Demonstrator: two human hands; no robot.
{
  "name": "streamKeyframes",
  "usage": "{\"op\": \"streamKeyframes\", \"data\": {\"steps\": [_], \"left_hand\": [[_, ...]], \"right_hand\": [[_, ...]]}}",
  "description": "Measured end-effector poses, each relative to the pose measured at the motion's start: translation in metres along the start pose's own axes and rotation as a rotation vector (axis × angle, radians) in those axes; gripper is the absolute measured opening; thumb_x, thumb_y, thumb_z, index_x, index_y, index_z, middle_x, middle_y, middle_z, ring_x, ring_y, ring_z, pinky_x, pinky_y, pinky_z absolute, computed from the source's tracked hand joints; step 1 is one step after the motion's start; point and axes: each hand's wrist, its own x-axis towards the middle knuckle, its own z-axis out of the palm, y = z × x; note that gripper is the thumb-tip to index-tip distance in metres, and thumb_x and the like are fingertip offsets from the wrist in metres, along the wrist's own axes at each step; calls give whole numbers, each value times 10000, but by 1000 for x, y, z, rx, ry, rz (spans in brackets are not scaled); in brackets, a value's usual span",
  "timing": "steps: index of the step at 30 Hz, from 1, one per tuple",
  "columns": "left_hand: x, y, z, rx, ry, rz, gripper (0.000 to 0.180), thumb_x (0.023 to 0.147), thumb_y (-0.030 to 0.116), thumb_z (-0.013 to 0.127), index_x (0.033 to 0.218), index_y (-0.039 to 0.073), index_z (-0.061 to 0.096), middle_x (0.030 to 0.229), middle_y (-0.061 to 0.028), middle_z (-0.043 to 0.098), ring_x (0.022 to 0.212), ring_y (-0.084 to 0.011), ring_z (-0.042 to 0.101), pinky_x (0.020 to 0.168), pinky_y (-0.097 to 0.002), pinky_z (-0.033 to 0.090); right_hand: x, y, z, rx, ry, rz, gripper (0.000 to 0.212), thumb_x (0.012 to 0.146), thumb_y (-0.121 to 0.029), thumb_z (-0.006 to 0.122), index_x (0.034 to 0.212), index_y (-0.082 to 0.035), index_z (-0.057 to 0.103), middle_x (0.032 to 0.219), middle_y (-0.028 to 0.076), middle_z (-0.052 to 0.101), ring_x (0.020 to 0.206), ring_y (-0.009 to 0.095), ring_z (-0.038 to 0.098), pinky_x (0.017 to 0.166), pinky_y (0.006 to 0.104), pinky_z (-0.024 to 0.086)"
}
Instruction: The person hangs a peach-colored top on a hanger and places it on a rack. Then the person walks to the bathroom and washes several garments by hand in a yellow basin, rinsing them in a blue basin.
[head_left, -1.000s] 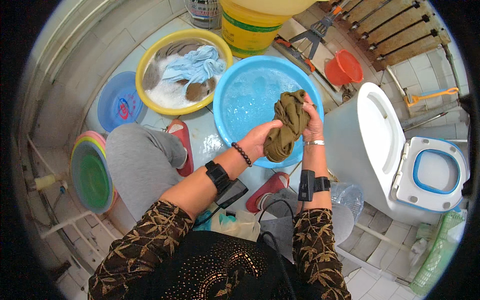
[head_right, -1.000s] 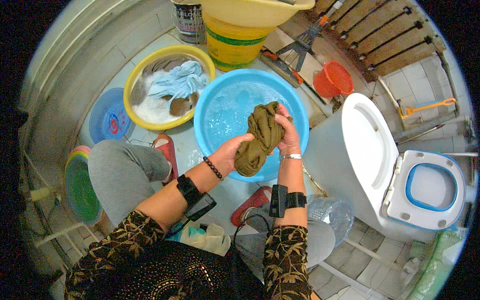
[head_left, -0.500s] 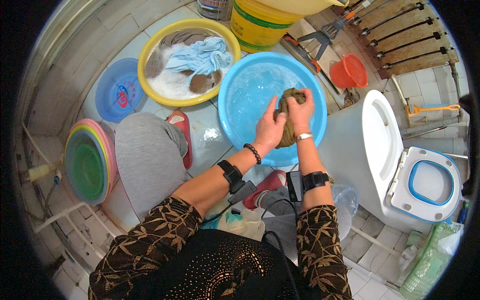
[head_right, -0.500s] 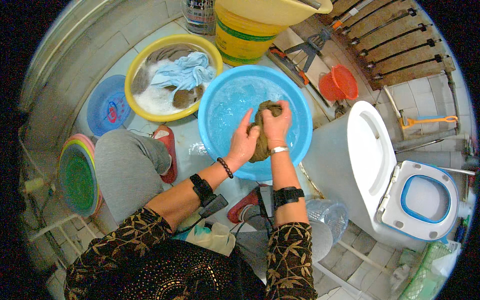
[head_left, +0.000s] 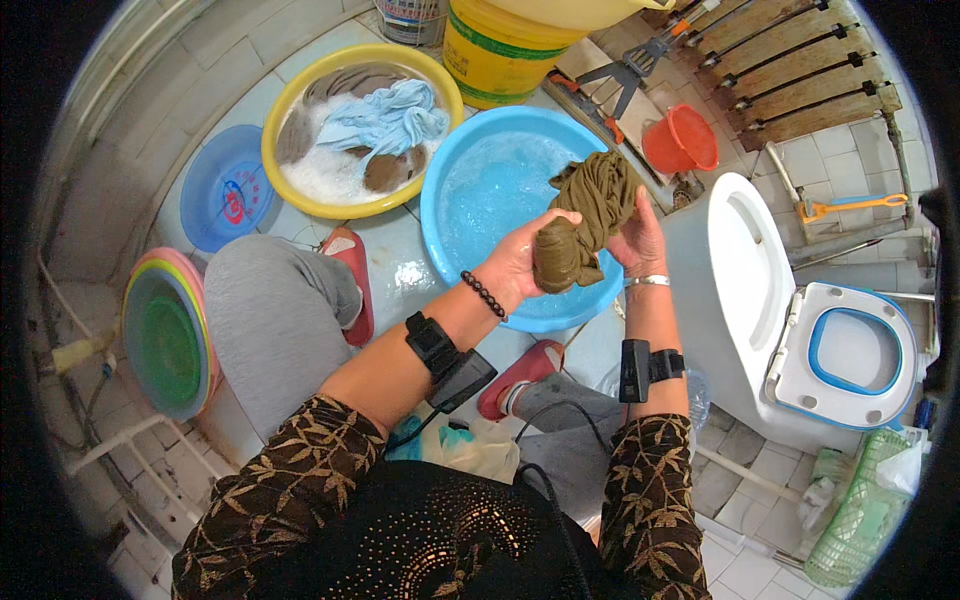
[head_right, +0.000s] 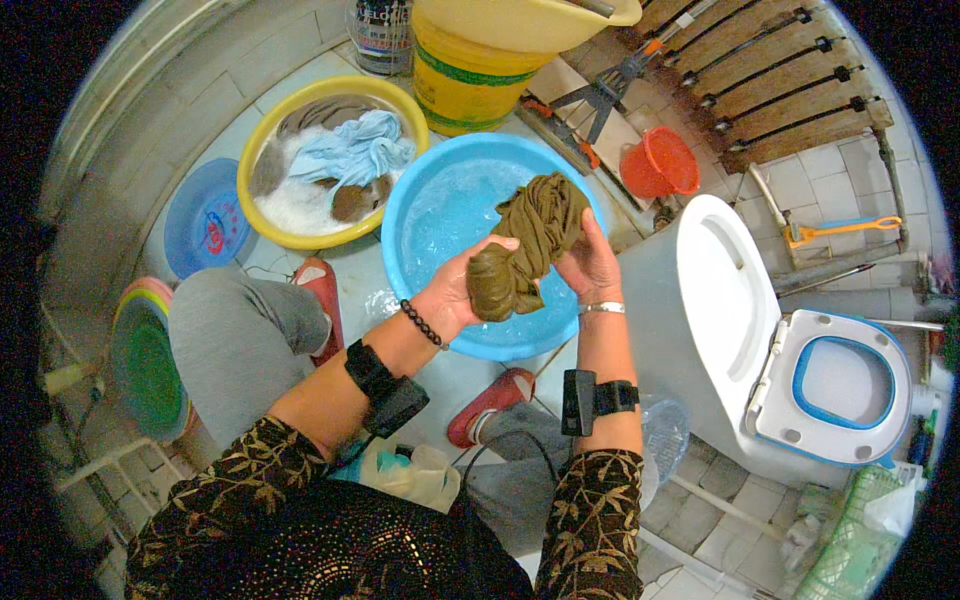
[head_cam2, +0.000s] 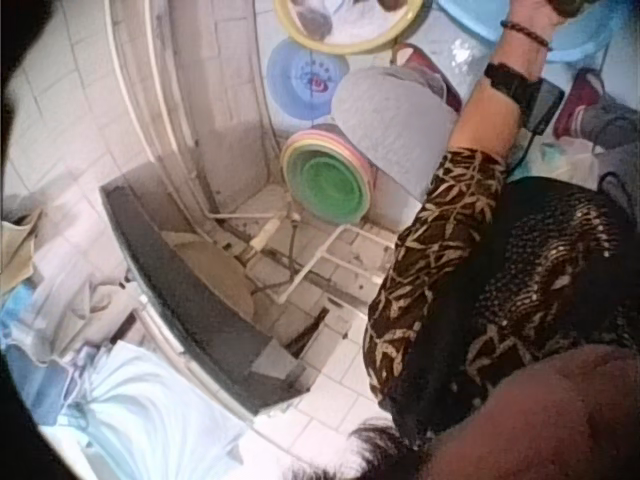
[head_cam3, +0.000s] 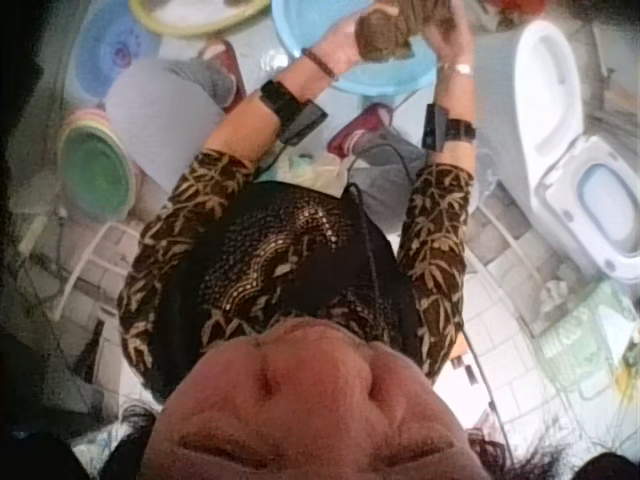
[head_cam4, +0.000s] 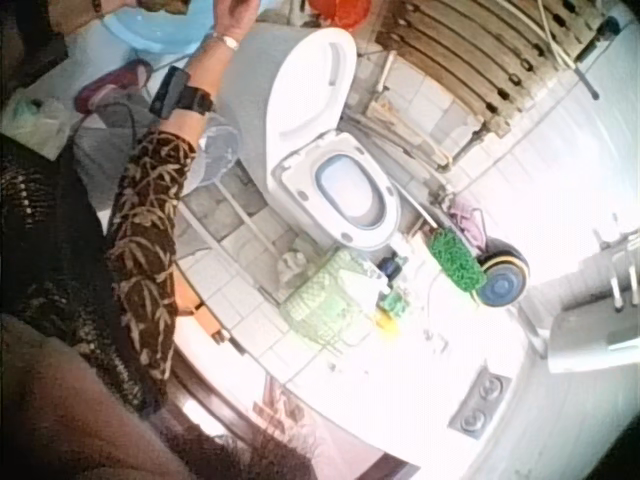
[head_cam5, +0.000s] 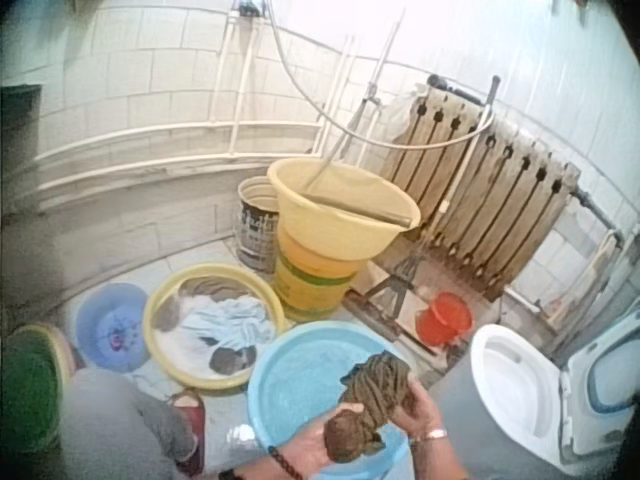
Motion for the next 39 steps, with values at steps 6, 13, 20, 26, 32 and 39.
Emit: {"op": "streamKeyframes", "data": {"steps": [6,13,20,26,32,39], "left_hand": [[-12,6,32,150,-25,-46,458,876,187,627,1281,41,472,1132,-130,606,961,-232,624,820,-377,535],[10,-4,12,810,34,251,652,735,131,771,1285,29,437,1149,-82,575,1042,-180,571,909,-347,482],[9,-14,-39,1385,581,368,743,691,208,739,1283,-14,350,1065,-250,612,1032,-409,582,873,-449,475],[0,-11,-35,1556,642,428,848,762,225,692,1420,13,200,943,-267,632,897,-471,604,781,-521,486],[-11,-15,-14,1709,510,587,1190,658,211,766,1509,148,-64,922,-254,613,860,-450,608,763,-486,500],[-15,6,25,971,254,629,493,761,168,679,1195,-11,528,1056,-143,672,910,-279,662,821,-383,518]], "right_hand": [[16,-22,14,-360,183,33,362,841,-216,669,1112,2,571,1022,114,649,908,218,647,822,378,538],[23,-28,32,-1244,145,-138,241,709,-195,702,845,-24,600,752,31,604,687,135,552,658,291,477],[39,65,36,-1936,343,-294,286,625,-151,746,814,-18,578,842,192,598,800,387,588,703,441,478],[43,82,27,-1913,528,-447,257,677,-140,725,845,-25,569,853,182,590,784,370,585,697,438,473],[39,49,10,-1536,583,-254,271,745,-169,705,911,-9,562,797,121,613,713,227,584,673,351,474],[-4,-14,53,-501,-20,-90,734,858,-200,601,1479,-46,242,1373,185,451,1227,284,493,1050,416,374]]}}
